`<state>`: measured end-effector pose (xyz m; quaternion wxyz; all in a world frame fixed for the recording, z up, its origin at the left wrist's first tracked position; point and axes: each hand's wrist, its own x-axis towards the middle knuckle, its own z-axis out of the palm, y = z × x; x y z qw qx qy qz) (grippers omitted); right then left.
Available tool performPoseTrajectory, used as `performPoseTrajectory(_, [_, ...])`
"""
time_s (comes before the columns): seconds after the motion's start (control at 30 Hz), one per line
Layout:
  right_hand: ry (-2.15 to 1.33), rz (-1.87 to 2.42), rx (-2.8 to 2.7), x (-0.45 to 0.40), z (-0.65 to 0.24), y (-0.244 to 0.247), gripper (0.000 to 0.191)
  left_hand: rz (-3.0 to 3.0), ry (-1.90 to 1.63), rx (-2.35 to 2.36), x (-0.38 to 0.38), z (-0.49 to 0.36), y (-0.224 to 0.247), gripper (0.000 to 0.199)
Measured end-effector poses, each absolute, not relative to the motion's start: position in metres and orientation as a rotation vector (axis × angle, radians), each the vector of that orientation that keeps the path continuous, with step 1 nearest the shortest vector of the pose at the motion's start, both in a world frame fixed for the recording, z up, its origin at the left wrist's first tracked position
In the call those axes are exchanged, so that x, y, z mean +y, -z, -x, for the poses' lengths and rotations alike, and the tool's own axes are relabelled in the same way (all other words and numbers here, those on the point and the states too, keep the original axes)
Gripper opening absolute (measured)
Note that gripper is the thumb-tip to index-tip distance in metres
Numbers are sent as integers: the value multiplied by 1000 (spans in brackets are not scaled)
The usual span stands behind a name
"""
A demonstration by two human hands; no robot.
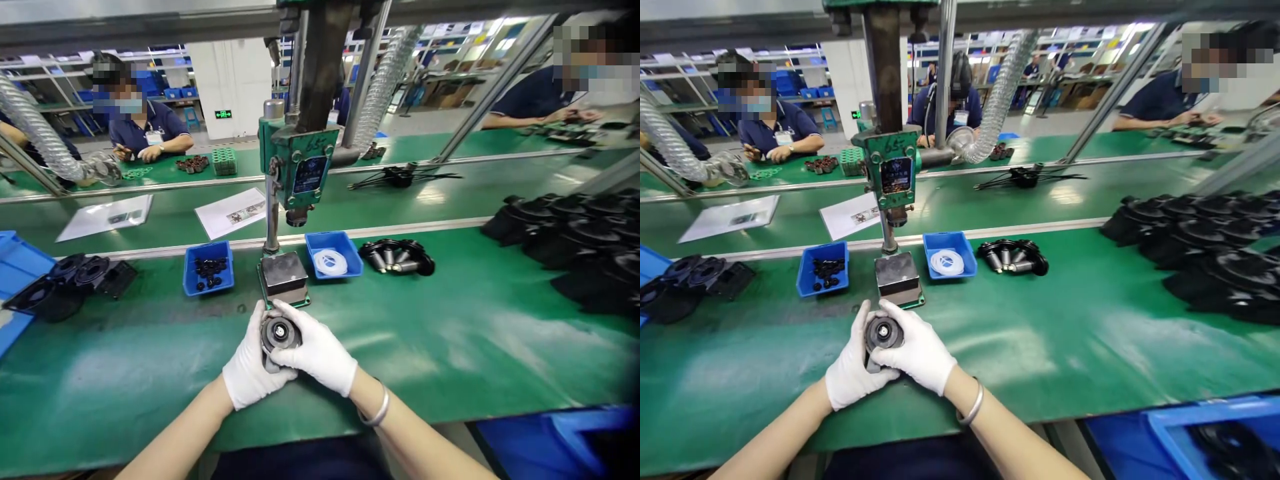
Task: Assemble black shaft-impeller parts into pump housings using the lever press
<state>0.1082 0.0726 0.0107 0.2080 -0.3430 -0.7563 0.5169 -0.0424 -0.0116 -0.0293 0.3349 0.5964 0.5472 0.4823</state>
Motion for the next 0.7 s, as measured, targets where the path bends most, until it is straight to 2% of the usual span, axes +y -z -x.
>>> performPoseTrajectory(0.23, [-1322, 737, -2481, 99, -110, -28, 89, -1505, -1295, 1479, -15, 39, 37, 123])
performPoseTrajectory(0.43, [-1334, 858, -2265, 80, -107, -15, 81, -1498, -1324, 1463, -14, 36, 30, 124])
performPoseTrajectory(0.57, [-1136, 820, -2166, 62, -113, -14, 81, -1574, -1369, 1479, -13, 33, 30, 119])
performPoseTrajectory(0.63, [-1022, 794, -2120, 57, -127, -16, 71, -1602, -1395, 1500, -11, 34, 34, 118])
performPoseTrajectory(0.7, [-1052, 829, -2010, 54, -145, -17, 38, -1603, -1375, 1523, -10, 36, 39, 118])
